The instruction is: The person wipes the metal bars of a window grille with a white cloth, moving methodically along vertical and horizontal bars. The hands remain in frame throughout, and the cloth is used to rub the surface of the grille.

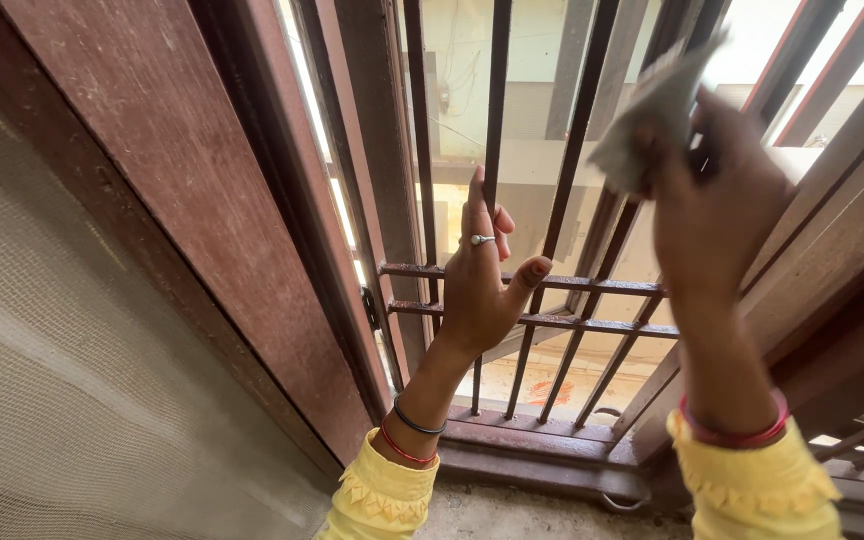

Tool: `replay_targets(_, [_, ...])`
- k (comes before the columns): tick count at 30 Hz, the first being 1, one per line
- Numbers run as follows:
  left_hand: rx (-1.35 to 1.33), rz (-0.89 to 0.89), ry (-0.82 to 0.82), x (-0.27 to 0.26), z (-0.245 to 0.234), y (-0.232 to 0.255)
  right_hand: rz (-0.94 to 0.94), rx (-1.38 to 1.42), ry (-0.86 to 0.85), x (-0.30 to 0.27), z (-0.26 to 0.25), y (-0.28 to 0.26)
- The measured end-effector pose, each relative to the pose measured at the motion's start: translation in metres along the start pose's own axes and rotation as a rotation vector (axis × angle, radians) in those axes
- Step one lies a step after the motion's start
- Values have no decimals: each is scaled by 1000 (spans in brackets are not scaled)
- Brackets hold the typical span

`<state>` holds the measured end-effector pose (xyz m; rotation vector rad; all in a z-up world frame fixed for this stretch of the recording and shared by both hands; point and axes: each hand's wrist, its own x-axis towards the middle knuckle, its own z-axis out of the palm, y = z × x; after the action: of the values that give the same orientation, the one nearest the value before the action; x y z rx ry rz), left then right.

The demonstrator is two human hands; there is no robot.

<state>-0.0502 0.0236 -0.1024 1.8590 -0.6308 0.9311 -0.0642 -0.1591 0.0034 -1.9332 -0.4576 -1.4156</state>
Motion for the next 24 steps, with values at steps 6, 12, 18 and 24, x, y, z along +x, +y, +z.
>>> replay_targets(6, [-25,-16,26,-3,2,1,-227,-63,-41,39,-4,-13])
replay_targets(12, [-6,3,65,-6,5,1,60,-164,-134,4,3,3])
replay_targets(18, [-19,10,83,-8,6,3,141,-228,-233,-50,11,24])
replay_targets(24, [16,33,160,-12,12,10,166,-276,-246,-88,6,15])
